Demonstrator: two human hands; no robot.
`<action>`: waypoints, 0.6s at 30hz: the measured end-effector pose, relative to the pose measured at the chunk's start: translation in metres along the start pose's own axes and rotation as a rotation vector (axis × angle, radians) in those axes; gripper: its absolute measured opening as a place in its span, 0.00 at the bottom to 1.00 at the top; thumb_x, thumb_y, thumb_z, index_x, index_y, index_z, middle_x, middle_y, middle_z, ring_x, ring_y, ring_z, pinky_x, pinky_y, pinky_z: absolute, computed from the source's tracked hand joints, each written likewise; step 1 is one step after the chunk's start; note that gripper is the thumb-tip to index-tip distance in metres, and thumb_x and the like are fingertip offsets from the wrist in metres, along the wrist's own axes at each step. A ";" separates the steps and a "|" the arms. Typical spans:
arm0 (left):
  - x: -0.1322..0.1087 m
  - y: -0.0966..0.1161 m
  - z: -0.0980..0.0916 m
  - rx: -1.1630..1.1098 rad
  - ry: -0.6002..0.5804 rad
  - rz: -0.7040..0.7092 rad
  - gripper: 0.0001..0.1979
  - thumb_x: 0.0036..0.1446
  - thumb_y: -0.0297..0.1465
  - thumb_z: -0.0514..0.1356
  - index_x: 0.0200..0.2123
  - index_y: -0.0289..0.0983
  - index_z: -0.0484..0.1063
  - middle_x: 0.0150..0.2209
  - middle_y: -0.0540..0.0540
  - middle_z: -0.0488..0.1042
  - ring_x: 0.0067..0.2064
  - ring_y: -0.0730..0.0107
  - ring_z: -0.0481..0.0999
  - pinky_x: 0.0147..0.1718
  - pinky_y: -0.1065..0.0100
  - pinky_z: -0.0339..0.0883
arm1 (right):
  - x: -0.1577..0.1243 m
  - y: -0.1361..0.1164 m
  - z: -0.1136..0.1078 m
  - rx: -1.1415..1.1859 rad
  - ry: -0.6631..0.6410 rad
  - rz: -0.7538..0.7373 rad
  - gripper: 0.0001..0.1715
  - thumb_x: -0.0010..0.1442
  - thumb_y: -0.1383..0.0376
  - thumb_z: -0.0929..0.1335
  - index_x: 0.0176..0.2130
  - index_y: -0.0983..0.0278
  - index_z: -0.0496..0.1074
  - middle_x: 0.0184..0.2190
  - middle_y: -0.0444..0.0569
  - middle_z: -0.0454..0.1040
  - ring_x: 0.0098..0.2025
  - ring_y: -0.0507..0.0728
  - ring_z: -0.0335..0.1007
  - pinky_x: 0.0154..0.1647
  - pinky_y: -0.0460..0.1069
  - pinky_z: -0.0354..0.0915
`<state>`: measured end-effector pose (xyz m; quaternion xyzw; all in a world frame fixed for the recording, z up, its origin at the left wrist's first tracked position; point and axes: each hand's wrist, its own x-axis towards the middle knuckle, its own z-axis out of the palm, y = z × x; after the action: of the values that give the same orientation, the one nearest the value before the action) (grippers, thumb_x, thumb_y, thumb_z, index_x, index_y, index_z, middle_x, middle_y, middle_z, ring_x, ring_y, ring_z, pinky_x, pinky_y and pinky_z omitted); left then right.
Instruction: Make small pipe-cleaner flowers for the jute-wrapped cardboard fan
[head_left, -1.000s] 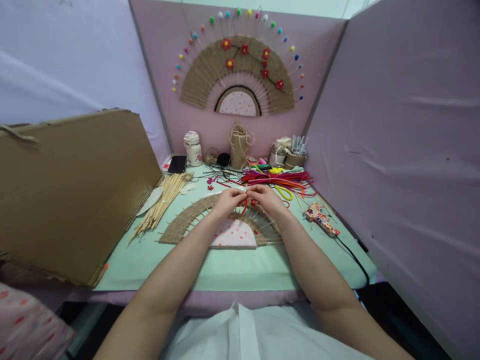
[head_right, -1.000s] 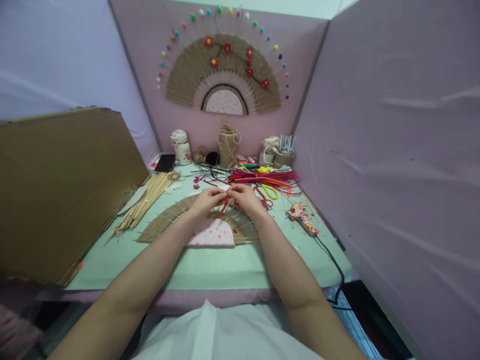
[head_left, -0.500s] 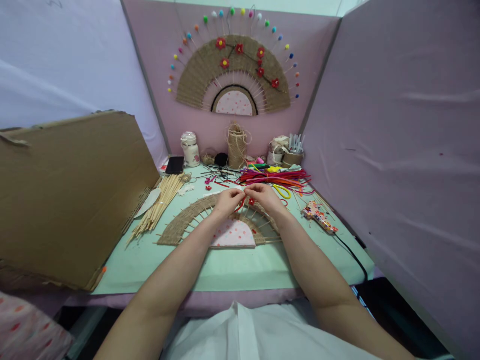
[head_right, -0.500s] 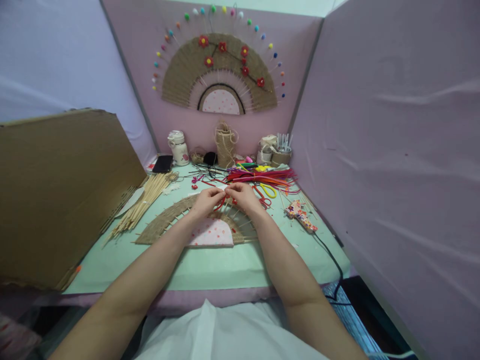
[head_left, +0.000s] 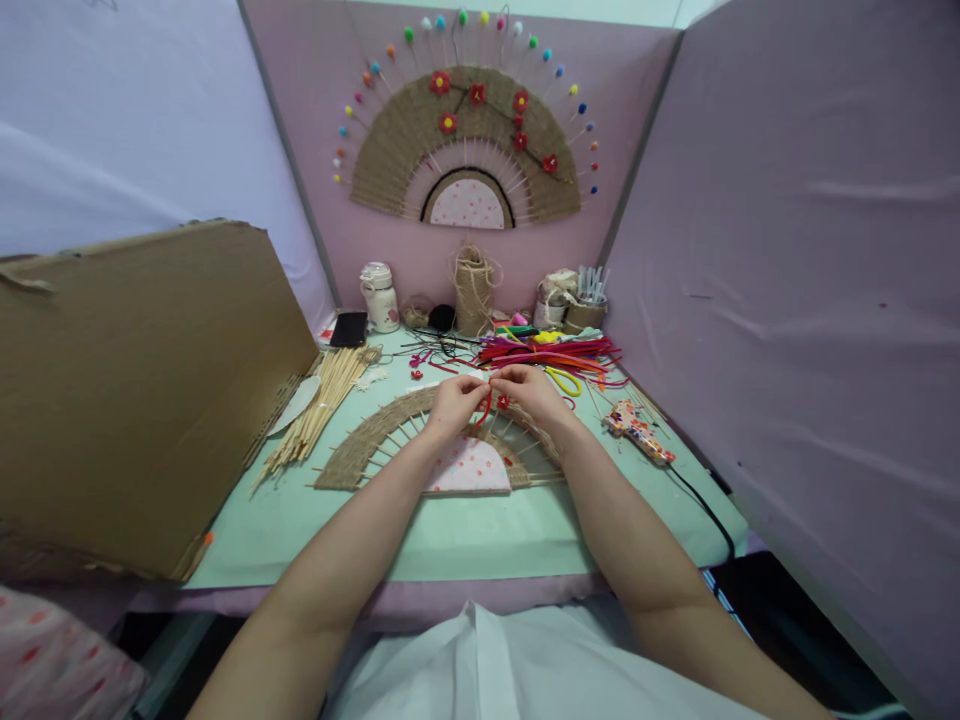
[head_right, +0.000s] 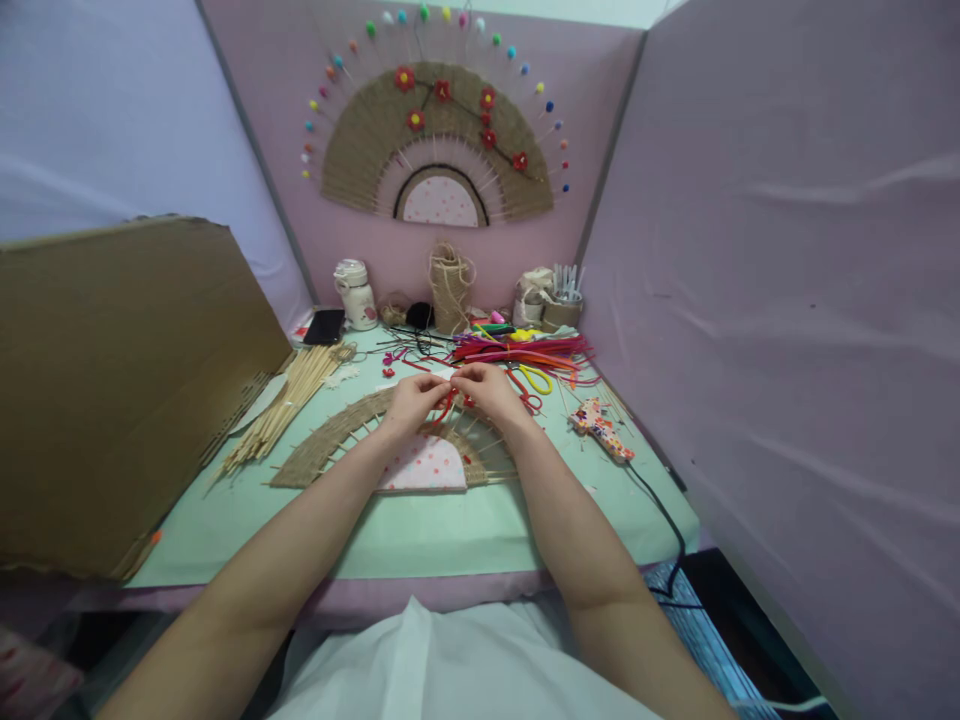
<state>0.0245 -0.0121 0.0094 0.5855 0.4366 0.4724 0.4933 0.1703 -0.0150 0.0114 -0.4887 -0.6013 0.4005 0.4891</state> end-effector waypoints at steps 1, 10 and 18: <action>0.000 0.000 0.000 0.004 -0.007 -0.002 0.07 0.44 0.32 0.62 0.25 0.33 0.73 0.19 0.50 0.69 0.21 0.76 0.65 0.23 0.72 0.60 | 0.000 0.000 0.000 0.001 -0.011 0.001 0.12 0.45 0.60 0.69 0.29 0.66 0.72 0.26 0.43 0.71 0.28 0.50 0.62 0.31 0.46 0.58; 0.005 -0.007 -0.001 -0.218 -0.098 -0.143 0.08 0.42 0.32 0.65 0.24 0.32 0.71 0.19 0.51 0.67 0.20 0.79 0.63 0.23 0.73 0.59 | -0.001 0.000 0.002 0.153 -0.127 0.082 0.14 0.44 0.57 0.70 0.27 0.65 0.69 0.23 0.41 0.67 0.23 0.47 0.57 0.24 0.44 0.53; 0.006 -0.003 -0.016 -0.324 -0.365 -0.277 0.11 0.38 0.31 0.69 0.23 0.31 0.72 0.21 0.49 0.69 0.22 0.80 0.65 0.25 0.74 0.60 | -0.002 0.003 -0.001 0.254 -0.239 0.120 0.17 0.42 0.56 0.72 0.29 0.65 0.70 0.23 0.42 0.68 0.26 0.49 0.62 0.29 0.46 0.58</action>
<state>0.0091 -0.0035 0.0087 0.5090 0.3353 0.3510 0.7109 0.1723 -0.0159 0.0083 -0.4069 -0.5693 0.5571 0.4472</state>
